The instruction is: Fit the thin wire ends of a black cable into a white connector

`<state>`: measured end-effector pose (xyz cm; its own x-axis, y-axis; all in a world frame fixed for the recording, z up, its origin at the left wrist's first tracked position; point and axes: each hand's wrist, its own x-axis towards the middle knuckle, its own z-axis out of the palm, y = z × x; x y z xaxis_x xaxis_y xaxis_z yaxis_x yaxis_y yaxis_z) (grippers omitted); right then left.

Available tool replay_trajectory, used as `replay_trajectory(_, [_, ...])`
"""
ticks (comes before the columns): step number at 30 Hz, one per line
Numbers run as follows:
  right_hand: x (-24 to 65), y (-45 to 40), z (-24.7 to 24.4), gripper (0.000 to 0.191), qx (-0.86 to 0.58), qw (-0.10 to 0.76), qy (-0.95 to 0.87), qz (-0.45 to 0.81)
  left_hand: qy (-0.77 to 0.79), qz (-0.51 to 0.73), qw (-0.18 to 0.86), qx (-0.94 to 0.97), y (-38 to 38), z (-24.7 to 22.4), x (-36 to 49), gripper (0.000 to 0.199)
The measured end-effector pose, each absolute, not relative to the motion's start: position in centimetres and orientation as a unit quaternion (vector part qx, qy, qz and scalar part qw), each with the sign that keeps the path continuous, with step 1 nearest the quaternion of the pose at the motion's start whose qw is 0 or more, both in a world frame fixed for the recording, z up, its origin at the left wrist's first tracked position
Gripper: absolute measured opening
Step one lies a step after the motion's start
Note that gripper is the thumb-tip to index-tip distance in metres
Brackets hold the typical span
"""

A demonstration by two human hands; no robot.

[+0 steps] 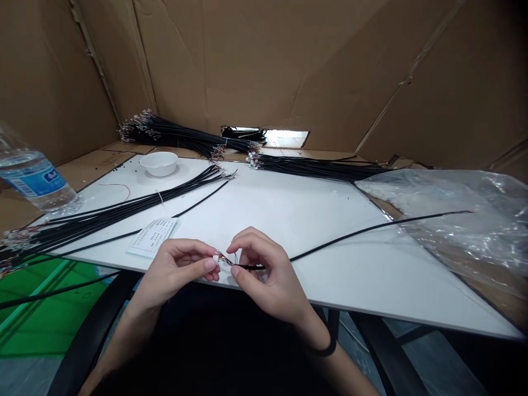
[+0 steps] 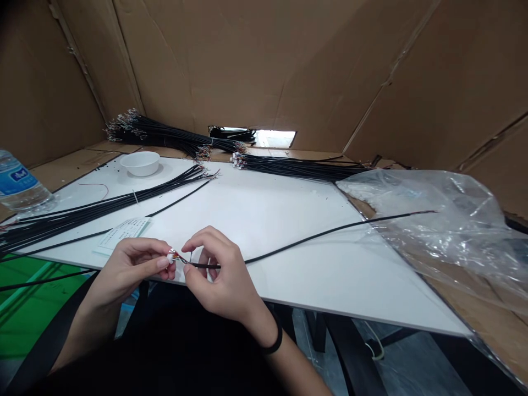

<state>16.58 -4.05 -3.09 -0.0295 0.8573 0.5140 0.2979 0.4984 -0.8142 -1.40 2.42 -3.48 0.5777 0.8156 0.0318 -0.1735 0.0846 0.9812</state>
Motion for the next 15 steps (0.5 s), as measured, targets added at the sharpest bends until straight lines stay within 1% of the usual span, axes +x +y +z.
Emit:
replay_trajectory(4, [16.59,-4.03,-3.06,0.030,-0.418,0.553,-0.671,0.261,0.277,0.365,0.685,0.566,2.31,-3.49,-1.47,0.009])
replay_trajectory(8, [16.56,-4.01,-3.05,0.035,-0.414,0.553,-0.672,0.267,0.278,0.363,0.686,0.566,2.19,-3.36,-1.53,0.008])
replay_trajectory(15, [16.55,-3.89,-3.19,0.029,-0.427,0.535,-0.674,0.276,0.278,0.357,0.684,0.571,2.33,-3.26,-1.40,0.009])
